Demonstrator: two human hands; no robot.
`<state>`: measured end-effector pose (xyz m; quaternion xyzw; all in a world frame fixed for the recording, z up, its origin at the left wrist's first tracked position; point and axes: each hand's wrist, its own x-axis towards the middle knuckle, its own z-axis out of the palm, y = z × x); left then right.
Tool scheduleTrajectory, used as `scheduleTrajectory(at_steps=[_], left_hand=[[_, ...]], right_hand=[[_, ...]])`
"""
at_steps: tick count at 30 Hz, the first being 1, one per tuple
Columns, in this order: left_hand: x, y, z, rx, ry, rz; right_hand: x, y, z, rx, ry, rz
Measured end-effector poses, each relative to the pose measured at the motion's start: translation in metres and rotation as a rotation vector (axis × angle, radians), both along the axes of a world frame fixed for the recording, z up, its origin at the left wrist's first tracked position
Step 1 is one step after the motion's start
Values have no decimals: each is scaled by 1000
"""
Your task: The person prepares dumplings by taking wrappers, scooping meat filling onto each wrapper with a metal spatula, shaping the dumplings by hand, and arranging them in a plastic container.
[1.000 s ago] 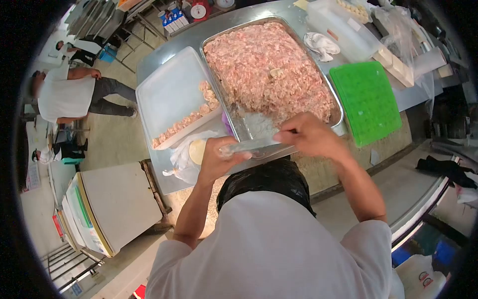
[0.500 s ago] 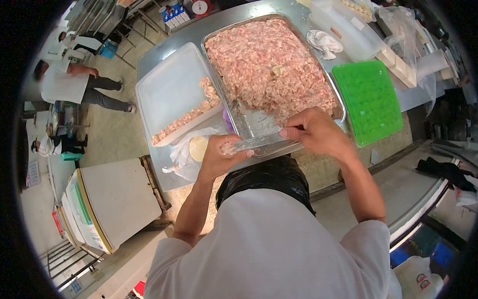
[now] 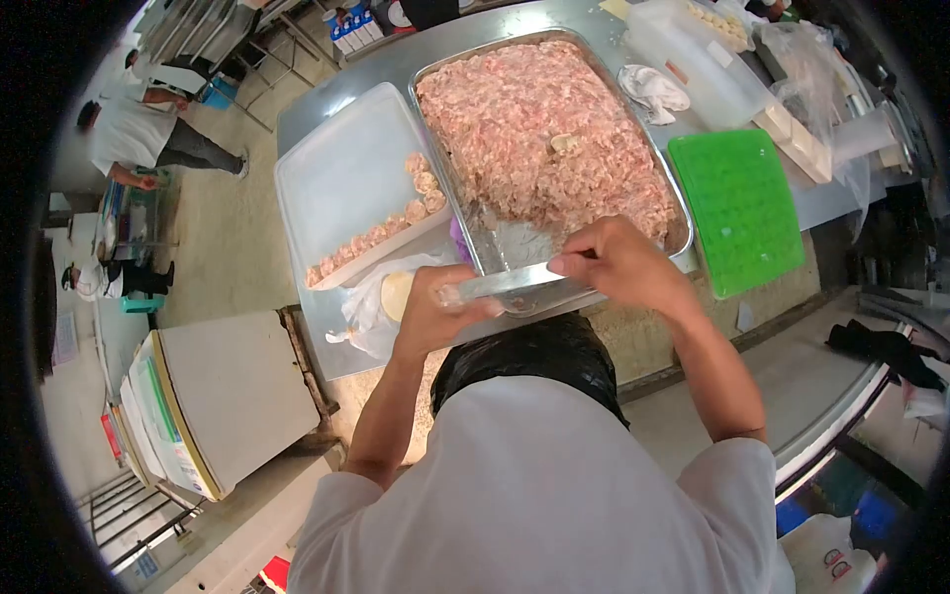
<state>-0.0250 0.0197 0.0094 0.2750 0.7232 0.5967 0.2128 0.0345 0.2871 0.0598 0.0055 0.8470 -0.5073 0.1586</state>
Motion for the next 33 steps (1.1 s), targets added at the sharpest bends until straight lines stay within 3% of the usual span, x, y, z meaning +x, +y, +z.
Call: scheduleTrajectory(at_steps=[3,8,17,23,26,33], left_hand=[[3,0,-9,177,-20,89],[-2,-8,-18,29,-212,-46],[0,2,3,-19,-101,-3],[-3,-8,-19,-88,19,-25],[-2,2,4,-58,-17,3],[-7,-14,-13,68,-210,84]], right_hand=[[-2,13,15,77,7,-81],[-5,9,12,106,-17,-25],[-6,-11,12,125,73,6],[-8,-7,23,131,62,-14],[-7,-16,16,101,44,-15],[-8,0,17,189,-29,-155]])
